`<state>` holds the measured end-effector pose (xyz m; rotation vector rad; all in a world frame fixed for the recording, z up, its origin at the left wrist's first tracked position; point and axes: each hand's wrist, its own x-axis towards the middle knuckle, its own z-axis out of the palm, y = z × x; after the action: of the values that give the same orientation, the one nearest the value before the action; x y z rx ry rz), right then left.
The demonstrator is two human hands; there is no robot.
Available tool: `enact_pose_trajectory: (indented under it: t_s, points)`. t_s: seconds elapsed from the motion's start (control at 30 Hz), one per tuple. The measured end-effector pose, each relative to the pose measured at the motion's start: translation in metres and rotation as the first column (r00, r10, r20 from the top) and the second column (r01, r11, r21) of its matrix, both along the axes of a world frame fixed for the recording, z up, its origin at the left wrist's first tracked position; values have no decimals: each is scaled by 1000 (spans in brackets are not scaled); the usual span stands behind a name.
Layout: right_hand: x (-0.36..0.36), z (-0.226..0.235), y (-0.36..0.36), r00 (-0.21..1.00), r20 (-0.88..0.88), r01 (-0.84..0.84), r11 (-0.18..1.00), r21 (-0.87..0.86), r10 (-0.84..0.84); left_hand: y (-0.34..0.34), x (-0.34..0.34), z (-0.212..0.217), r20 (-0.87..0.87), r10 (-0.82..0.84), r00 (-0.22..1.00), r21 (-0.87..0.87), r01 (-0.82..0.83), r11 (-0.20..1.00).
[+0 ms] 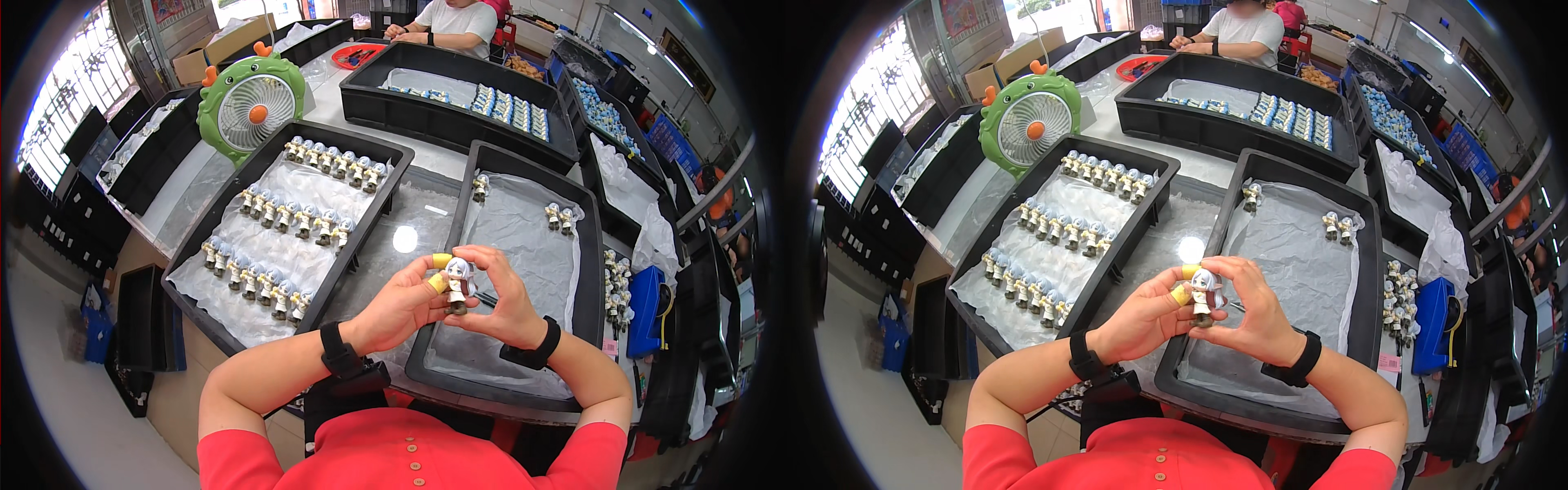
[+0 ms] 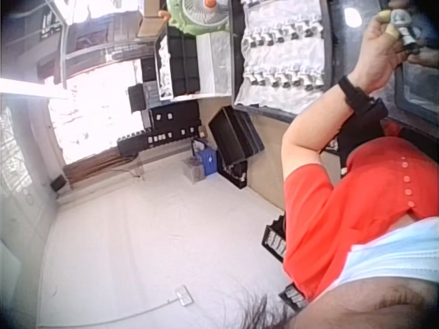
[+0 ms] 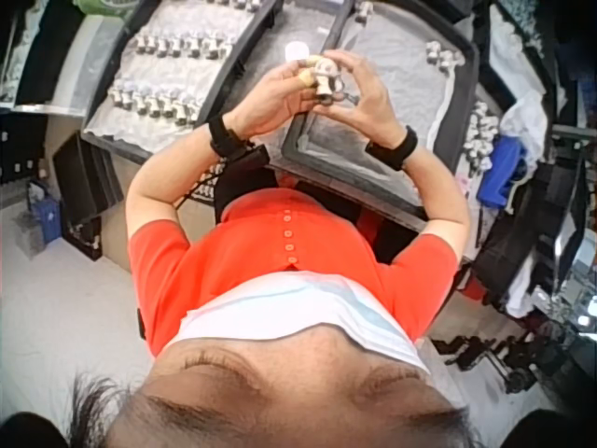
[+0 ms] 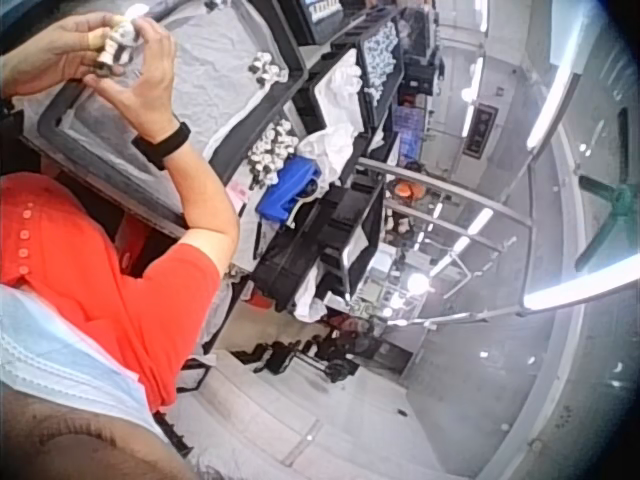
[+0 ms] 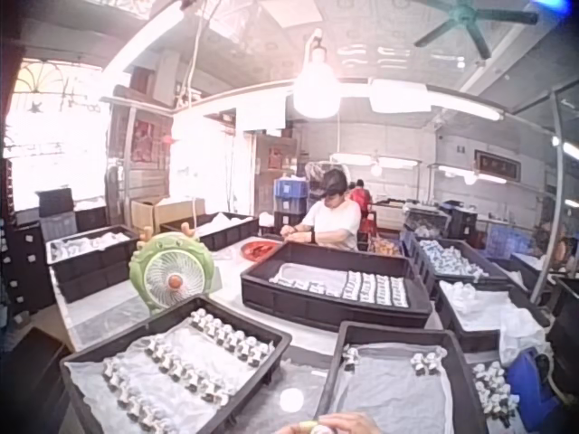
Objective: The person assembles small cylindrical components by hand, using tweezers to place small white pieces onto the items. The person handles the components one at a time, placing them into black trays lined with white paper. A red-handled screwdriver is used briefly to adjust a component.
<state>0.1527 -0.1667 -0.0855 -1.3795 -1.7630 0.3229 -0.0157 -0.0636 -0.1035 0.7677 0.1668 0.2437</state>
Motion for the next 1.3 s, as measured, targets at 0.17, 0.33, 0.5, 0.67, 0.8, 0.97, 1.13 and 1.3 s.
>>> enact_pose_trajectory:
  t_s: [0.17,0.33,0.5,0.67,0.8,0.97,1.13,1.3]
  points:
    - [-3,2,-2,1000,6,11,1000,-7,-11,-5,0,-1,-4,58,998,36,-57,998]
    - [-5,3,-2,995,88,41,997,72,-48,-6,1,0,-66,117,991,181,-103,978]
    - [-9,-2,-4,998,-8,60,996,72,-60,-7,1,-2,-64,125,990,223,-108,969]
    - [-10,-5,-3,988,150,17,984,177,-44,-4,0,-5,-59,-33,998,218,45,975]
    - [-17,-3,-3,986,169,-22,984,175,-8,-12,1,1,-97,-53,994,286,79,955]
    - [-19,2,-6,998,62,-22,997,67,18,-17,1,7,-90,-53,995,181,69,981]
    - [-15,-2,-8,987,-158,-38,999,-31,33,-9,3,0,38,-100,994,-41,101,994]
    - [-12,-4,-6,990,-137,-26,1000,-8,25,-8,3,2,86,-97,991,-84,105,991]
